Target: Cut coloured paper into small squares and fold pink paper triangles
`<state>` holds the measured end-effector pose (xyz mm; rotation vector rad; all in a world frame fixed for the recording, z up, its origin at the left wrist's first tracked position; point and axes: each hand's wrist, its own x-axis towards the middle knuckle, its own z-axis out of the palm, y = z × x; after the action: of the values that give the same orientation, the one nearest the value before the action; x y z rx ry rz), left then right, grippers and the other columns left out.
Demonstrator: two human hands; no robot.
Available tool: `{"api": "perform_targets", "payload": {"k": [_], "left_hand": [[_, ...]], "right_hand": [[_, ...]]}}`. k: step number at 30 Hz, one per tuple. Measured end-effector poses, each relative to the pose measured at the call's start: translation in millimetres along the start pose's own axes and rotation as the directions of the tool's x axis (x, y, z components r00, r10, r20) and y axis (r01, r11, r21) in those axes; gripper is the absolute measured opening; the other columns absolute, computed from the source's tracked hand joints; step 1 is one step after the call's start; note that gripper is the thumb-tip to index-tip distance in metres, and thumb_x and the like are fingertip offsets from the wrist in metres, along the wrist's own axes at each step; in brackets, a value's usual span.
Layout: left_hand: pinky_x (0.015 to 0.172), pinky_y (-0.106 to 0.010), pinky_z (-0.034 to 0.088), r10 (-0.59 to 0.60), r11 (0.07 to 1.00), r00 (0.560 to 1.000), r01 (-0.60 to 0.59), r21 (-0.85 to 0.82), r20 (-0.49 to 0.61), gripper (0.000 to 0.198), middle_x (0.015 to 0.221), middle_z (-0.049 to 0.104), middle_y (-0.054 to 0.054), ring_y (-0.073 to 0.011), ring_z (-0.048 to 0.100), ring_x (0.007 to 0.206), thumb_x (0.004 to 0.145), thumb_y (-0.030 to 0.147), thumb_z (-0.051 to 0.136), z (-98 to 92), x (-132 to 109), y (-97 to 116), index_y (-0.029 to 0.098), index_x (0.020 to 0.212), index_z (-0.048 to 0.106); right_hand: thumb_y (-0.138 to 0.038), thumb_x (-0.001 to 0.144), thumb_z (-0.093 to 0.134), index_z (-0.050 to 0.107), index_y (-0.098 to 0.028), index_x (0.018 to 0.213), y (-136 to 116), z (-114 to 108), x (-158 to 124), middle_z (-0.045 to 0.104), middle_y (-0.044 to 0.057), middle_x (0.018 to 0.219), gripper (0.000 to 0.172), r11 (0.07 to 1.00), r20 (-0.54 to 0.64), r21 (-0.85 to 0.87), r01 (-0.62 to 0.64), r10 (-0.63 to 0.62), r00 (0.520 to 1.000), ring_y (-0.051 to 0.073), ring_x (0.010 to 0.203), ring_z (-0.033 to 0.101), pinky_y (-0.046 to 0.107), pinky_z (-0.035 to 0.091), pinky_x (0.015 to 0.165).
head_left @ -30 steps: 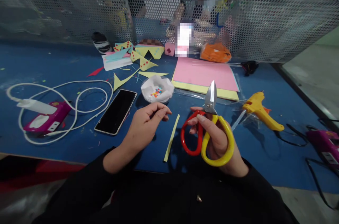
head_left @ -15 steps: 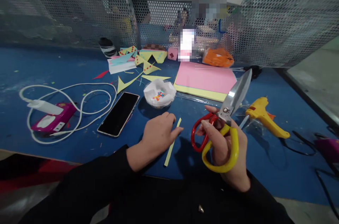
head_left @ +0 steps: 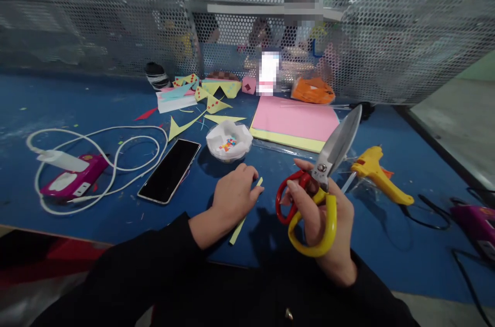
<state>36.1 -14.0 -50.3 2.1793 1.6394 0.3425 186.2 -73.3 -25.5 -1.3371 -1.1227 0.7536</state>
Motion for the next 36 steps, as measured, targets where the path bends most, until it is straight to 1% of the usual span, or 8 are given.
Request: {"api": "perform_targets", "payload": {"k": [5, 12, 14, 16, 18, 22, 28, 36], "left_hand": [[0.072, -0.032, 0.047, 0.016, 0.997, 1.000, -0.015, -0.079, 0.011, 0.001, 0.094, 0.067, -0.003, -0.0209, 0.065, 0.088, 0.087, 0.023, 0.065, 2.8, 9, 1, 0.021, 0.087, 0.066], [0.074, -0.029, 0.048, 0.058, 0.964, 0.998, -0.059, -0.258, -0.014, 0.007, 0.086, 0.068, 0.000, -0.0175, 0.065, 0.084, 0.088, 0.021, 0.062, -3.6, 3, 1, 0.021, 0.081, 0.064], [0.067, -0.027, 0.049, 0.049, 0.894, 0.998, -0.027, -0.446, 0.036, 0.008, 0.080, 0.068, 0.002, -0.0149, 0.066, 0.073, 0.091, 0.026, 0.060, -11.0, -4, 2, 0.021, 0.085, 0.063], [0.059, -0.025, 0.048, 0.038, 0.738, 0.992, 0.052, -0.673, 0.119, 0.011, 0.074, 0.065, 0.003, -0.0128, 0.063, 0.061, 0.090, 0.030, 0.059, -18.2, -12, 4, 0.020, 0.085, 0.061], [0.056, -0.025, 0.047, 0.031, 0.607, 0.987, 0.108, -0.787, 0.160, 0.010, 0.071, 0.063, 0.004, -0.0116, 0.059, 0.057, 0.087, 0.029, 0.062, -22.8, -19, 4, 0.019, 0.083, 0.061], [0.056, -0.024, 0.044, 0.031, 0.609, 0.991, 0.087, -0.789, 0.133, 0.006, 0.069, 0.061, 0.004, -0.0109, 0.055, 0.057, 0.085, 0.023, 0.061, -23.7, -27, 2, 0.019, 0.081, 0.063], [0.054, -0.024, 0.044, 0.051, 0.597, 0.984, 0.105, -0.796, 0.168, 0.007, 0.071, 0.063, 0.002, -0.0115, 0.055, 0.057, 0.083, 0.024, 0.061, -21.0, -25, -4, 0.018, 0.080, 0.063], [0.052, -0.024, 0.043, 0.046, 0.581, 0.973, 0.158, -0.798, 0.226, 0.012, 0.073, 0.065, 0.001, -0.0105, 0.054, 0.055, 0.083, 0.029, 0.064, -18.4, -21, -5, 0.018, 0.085, 0.066]], "right_hand": [[-0.034, 0.087, 0.069, 0.066, -0.023, 0.119, 0, 0, 0, 0.066, -0.004, 0.065, 0.034, 1.000, 0.028, -0.019, 0.007, -0.007, 1.000, 0.015, 0.054, 0.063, 0.027, 0.054, 0.051], [-0.035, 0.083, 0.072, 0.067, -0.022, 0.117, 6, -1, 2, 0.068, -0.003, 0.069, 0.037, 0.997, 0.056, -0.061, 0.041, -0.038, 0.998, 0.014, 0.052, 0.065, 0.025, 0.054, 0.047], [-0.033, 0.081, 0.074, 0.068, -0.022, 0.116, 6, 0, 4, 0.070, -0.003, 0.069, 0.037, 0.988, 0.031, -0.125, 0.095, -0.092, 0.995, 0.013, 0.049, 0.064, 0.024, 0.054, 0.045], [-0.032, 0.078, 0.076, 0.070, -0.021, 0.113, 7, 2, 6, 0.073, -0.002, 0.070, 0.037, 0.973, 0.027, -0.183, 0.140, -0.138, 0.990, 0.013, 0.050, 0.066, 0.023, 0.055, 0.046], [-0.033, 0.077, 0.077, 0.071, -0.022, 0.111, 7, 3, 6, 0.075, -0.002, 0.073, 0.037, 0.966, 0.054, -0.197, 0.170, -0.162, 0.985, 0.014, 0.054, 0.068, 0.022, 0.056, 0.048], [-0.029, 0.078, 0.075, 0.070, -0.022, 0.110, 9, 5, 6, 0.072, -0.004, 0.071, 0.033, 0.966, 0.136, -0.180, 0.188, -0.165, 0.977, 0.012, 0.053, 0.066, 0.020, 0.056, 0.051], [-0.025, 0.080, 0.070, 0.066, -0.021, 0.114, 10, 8, 6, 0.066, -0.005, 0.070, 0.034, 0.985, 0.199, -0.132, 0.107, -0.080, 0.977, 0.011, 0.053, 0.061, 0.023, 0.054, 0.052], [-0.023, 0.079, 0.070, 0.066, -0.022, 0.113, 14, 7, 6, 0.064, -0.006, 0.071, 0.034, 0.982, 0.191, -0.151, 0.109, -0.079, 0.978, 0.011, 0.054, 0.062, 0.025, 0.054, 0.055]]}}
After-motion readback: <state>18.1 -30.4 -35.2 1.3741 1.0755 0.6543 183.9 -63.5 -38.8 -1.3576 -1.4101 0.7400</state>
